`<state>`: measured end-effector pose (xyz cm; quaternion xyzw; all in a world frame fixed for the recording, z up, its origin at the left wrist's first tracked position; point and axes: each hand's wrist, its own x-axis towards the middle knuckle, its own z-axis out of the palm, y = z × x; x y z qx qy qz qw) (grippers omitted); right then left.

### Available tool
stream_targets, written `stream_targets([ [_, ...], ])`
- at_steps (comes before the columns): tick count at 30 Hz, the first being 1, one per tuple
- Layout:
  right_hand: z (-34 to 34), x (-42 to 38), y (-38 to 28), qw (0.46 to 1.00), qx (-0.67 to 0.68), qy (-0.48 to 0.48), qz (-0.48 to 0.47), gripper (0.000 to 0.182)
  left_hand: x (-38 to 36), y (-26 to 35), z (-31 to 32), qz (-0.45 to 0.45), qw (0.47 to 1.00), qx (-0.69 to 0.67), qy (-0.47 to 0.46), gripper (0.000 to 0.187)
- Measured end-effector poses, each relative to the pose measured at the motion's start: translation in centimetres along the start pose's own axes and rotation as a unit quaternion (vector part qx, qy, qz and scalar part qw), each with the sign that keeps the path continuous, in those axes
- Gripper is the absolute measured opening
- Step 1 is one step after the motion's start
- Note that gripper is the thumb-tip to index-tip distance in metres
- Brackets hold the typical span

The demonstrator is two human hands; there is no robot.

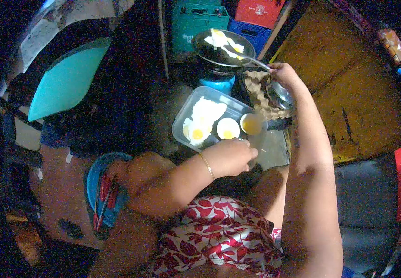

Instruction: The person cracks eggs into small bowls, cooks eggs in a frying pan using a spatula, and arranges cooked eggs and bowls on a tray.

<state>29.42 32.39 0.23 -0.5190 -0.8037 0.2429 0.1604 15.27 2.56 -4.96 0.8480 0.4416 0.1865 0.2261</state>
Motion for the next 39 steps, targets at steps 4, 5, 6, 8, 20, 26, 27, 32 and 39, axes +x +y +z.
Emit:
stream_targets([
  [4, -1.5, -1.3, 0.1, 0.999, 0.040, -0.010, 0.017, 0.029, 0.2, 0.6, 0.8, 0.016, 1.000, 0.017, -0.009, 0.028],
  [5, -1.8, -1.9, -0.1, 0.999, 0.040, -0.012, 0.020, 0.029, 0.2, 1.0, 1.0, 0.016, 1.000, 0.015, -0.011, 0.028],
  [6, -2.0, -2.6, -0.3, 0.999, 0.040, 0.002, 0.010, 0.028, 0.1, 1.4, 1.2, 0.021, 0.999, 0.022, -0.027, 0.028],
  [8, -2.0, -3.4, 0.2, 0.999, 0.034, 0.025, -0.029, 0.029, 0.0, 2.2, 1.4, 0.026, 0.998, 0.020, -0.056, 0.027],
  [20, 5.4, -16.2, -2.7, 0.974, -0.227, -0.005, -0.006, 0.027, 0.3, 2.2, 2.4, 0.023, 0.996, 0.012, -0.081, 0.025],
  [26, 9.5, -16.6, -2.0, 0.928, -0.368, -0.053, -0.016, 0.024, 0.6, 2.6, 3.1, 0.018, 0.993, 0.008, -0.114, 0.023],
  [27, 10.1, -16.5, -2.4, 0.924, -0.378, -0.058, -0.019, 0.023, 0.6, 2.6, 3.3, 0.016, 0.993, 0.008, -0.113, 0.023],
  [32, 12.3, -15.1, -3.8, 0.899, -0.432, -0.075, -0.018, 0.024, 0.7, 1.7, 4.3, 0.002, 0.994, 0.020, -0.111, 0.022],
  [39, 11.7, -15.6, -9.0, 0.869, -0.482, -0.076, -0.076, 0.026, 0.9, 1.2, 3.9, 0.013, 0.988, 0.053, -0.144, 0.018],
])
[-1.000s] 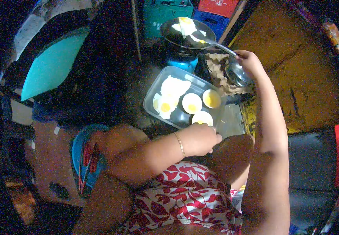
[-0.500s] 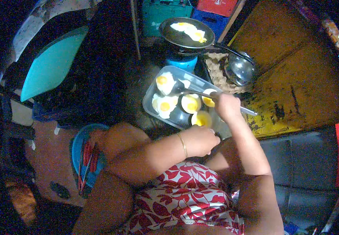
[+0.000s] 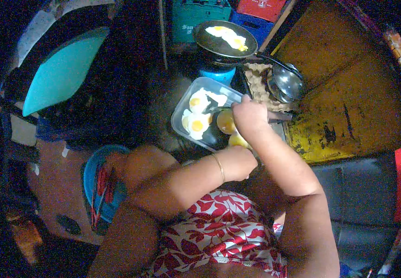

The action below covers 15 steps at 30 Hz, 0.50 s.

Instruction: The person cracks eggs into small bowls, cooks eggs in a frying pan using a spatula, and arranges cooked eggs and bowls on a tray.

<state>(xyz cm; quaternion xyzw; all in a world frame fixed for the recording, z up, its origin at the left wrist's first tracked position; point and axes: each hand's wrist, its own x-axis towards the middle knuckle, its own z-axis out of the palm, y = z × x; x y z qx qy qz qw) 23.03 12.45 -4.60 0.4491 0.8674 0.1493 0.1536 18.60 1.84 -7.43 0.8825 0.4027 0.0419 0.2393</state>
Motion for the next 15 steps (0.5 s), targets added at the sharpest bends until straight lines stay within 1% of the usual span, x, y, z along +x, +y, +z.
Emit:
stream_targets([
  [2, -1.8, 0.3, -0.8, 1.000, -0.023, -0.002, -0.016, 0.026, -0.1, 0.1, -0.5, -0.009, 1.000, -0.004, -0.008, 0.021],
  [4, -4.1, 0.3, -1.8, 0.995, -0.070, -0.002, -0.068, 0.027, -0.5, 0.4, -0.8, -0.019, 1.000, -0.007, -0.015, 0.024],
  [5, -4.7, 0.5, -2.3, 0.994, -0.076, 0.018, -0.076, 0.025, -0.8, 0.5, -0.9, -0.020, 1.000, -0.011, 0.009, 0.026],
  [6, -5.4, 0.6, -2.6, 0.994, -0.078, 0.017, -0.076, 0.025, -0.9, 0.6, -0.9, -0.022, 0.999, -0.016, 0.033, 0.029],
  [8, -7.0, 0.5, -3.3, 0.991, -0.094, 0.003, -0.093, 0.020, -0.7, 0.6, -0.5, -0.017, 0.999, -0.026, 0.038, 0.030],
  [9, -6.7, 0.7, -3.5, 0.993, -0.068, 0.035, -0.088, 0.017, -0.5, 0.5, -0.5, -0.015, 0.998, -0.034, 0.043, 0.031],
  [10, -6.9, 0.7, -3.6, 0.993, -0.069, 0.035, -0.088, 0.017, -0.5, 0.5, -0.6, -0.014, 0.998, -0.033, 0.043, 0.031],
  [12, -7.1, 0.5, -3.9, 0.994, -0.065, 0.040, -0.080, 0.016, -0.6, 0.5, -0.5, -0.042, 0.996, -0.056, 0.053, 0.030],
  [15, -6.7, 0.5, -3.8, 0.994, -0.076, 0.043, -0.066, 0.016, 0.7, -0.1, 1.5, -0.057, 0.995, -0.058, 0.061, 0.033],
])
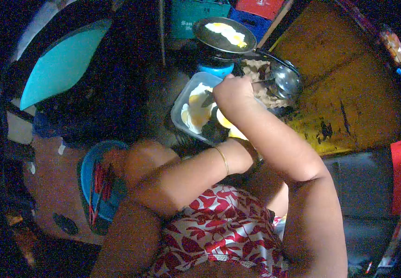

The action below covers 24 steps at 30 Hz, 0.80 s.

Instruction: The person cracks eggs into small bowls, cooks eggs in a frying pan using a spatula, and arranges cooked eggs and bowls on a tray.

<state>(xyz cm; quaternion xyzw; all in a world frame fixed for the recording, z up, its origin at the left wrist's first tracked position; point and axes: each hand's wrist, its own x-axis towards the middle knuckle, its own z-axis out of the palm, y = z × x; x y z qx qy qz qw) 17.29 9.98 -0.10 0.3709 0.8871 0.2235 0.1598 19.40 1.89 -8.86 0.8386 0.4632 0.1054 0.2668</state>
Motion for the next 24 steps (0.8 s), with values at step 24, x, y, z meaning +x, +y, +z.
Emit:
stream_targets([
  [24, 5.3, -7.9, 11.1, 0.894, 0.421, 0.007, 0.151, 0.031, -3.2, -0.6, -4.6, -0.012, 0.999, 0.025, -0.026, 0.029],
])
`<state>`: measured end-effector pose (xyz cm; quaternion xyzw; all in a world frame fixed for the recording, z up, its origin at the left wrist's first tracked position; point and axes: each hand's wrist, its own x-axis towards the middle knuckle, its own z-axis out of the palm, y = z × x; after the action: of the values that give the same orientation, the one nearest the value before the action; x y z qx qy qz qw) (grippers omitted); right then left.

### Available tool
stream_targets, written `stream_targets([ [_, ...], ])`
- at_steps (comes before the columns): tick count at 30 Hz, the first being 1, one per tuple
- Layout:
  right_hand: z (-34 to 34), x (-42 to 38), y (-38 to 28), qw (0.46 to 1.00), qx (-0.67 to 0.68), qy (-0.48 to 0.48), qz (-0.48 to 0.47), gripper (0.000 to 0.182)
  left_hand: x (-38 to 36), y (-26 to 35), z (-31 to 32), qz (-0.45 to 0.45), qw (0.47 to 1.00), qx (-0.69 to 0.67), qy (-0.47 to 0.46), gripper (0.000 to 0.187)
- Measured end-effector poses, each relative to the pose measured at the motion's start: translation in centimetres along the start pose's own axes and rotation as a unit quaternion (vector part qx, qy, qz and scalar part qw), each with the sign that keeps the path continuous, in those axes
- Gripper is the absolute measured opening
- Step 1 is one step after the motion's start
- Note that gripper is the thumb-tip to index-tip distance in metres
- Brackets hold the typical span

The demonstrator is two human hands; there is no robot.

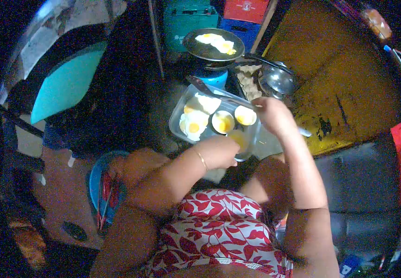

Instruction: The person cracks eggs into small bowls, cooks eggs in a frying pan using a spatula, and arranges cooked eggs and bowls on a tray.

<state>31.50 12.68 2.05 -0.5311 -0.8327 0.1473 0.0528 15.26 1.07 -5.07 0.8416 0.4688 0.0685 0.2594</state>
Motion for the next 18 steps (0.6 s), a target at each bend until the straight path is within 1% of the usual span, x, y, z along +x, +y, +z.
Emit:
stream_targets([
  [1, 1.5, 0.1, 1.1, 0.998, 0.058, 0.000, -0.010, 0.030, 0.1, -0.1, 0.4, 0.000, 1.000, 0.011, -0.002, 0.029],
  [2, 2.4, -0.1, 1.1, 0.996, 0.093, 0.002, -0.008, 0.029, 0.1, 0.0, 0.6, -0.024, 1.000, 0.003, -0.012, 0.030],
  [3, 3.7, -0.1, 1.7, 0.989, 0.139, 0.035, -0.042, 0.030, 0.0, 0.1, 0.6, -0.048, 0.999, -0.005, -0.022, 0.031],
  [4, 3.9, -0.3, 1.2, 0.982, 0.191, 0.007, -0.007, 0.029, -0.2, 0.2, 0.1, -0.050, 0.998, 0.008, -0.024, 0.031],
  [5, 4.2, -0.4, 0.4, 0.969, 0.244, -0.019, 0.027, 0.027, -0.5, 0.5, -0.3, -0.070, 0.997, 0.008, -0.030, 0.032],
  [6, 4.6, -0.6, -0.3, 0.949, 0.309, -0.038, 0.048, 0.027, -0.8, 0.8, -0.9, -0.089, 0.995, 0.007, -0.037, 0.034],
  [7, 5.2, -0.7, -0.8, 0.924, 0.372, -0.059, 0.067, 0.027, -1.2, 1.1, -1.4, -0.088, 0.995, 0.022, -0.038, 0.034],
  [8, 5.5, -0.7, -1.6, 0.888, 0.443, -0.094, 0.078, 0.027, -1.7, 1.3, -2.0, -0.122, 0.992, 0.018, -0.020, 0.036],
  [9, 5.6, -1.4, -2.2, 0.826, 0.538, -0.119, 0.118, 0.028, -2.4, 1.6, -2.4, -0.156, 0.988, 0.013, 0.000, 0.039],
  [10, 6.3, -1.5, -2.4, 0.779, 0.594, -0.150, 0.135, 0.027, -3.5, 2.0, -2.5, -0.155, 0.988, 0.023, 0.000, 0.039],
  [12, 7.9, -1.7, -2.6, 0.685, 0.694, -0.186, 0.124, 0.023, -6.3, 2.6, -2.1, -0.229, 0.958, -0.018, 0.169, 0.053],
  [13, 8.5, -1.8, -3.2, 0.634, 0.738, -0.201, 0.118, 0.021, -7.4, 2.7, -1.5, -0.230, 0.959, -0.010, 0.166, 0.053],
  [15, 10.2, -1.8, -3.9, 0.515, 0.817, -0.235, 0.110, 0.019, -9.4, 3.1, -0.4, -0.197, 0.930, -0.001, 0.310, 0.071],
  [16, 10.5, -2.1, -4.7, 0.507, 0.821, -0.225, 0.135, 0.014, -10.2, 3.8, -0.1, -0.198, 0.931, 0.003, 0.306, 0.071],
  [17, 11.4, -1.9, -5.0, 0.455, 0.847, -0.252, 0.108, 0.011, -11.0, 4.8, -0.2, -0.177, 0.937, -0.014, 0.301, 0.072],
  [18, 12.3, -1.7, -5.3, 0.450, 0.843, -0.260, 0.138, 0.009, -11.6, 5.4, -0.1, -0.156, 0.942, -0.033, 0.297, 0.074],
])
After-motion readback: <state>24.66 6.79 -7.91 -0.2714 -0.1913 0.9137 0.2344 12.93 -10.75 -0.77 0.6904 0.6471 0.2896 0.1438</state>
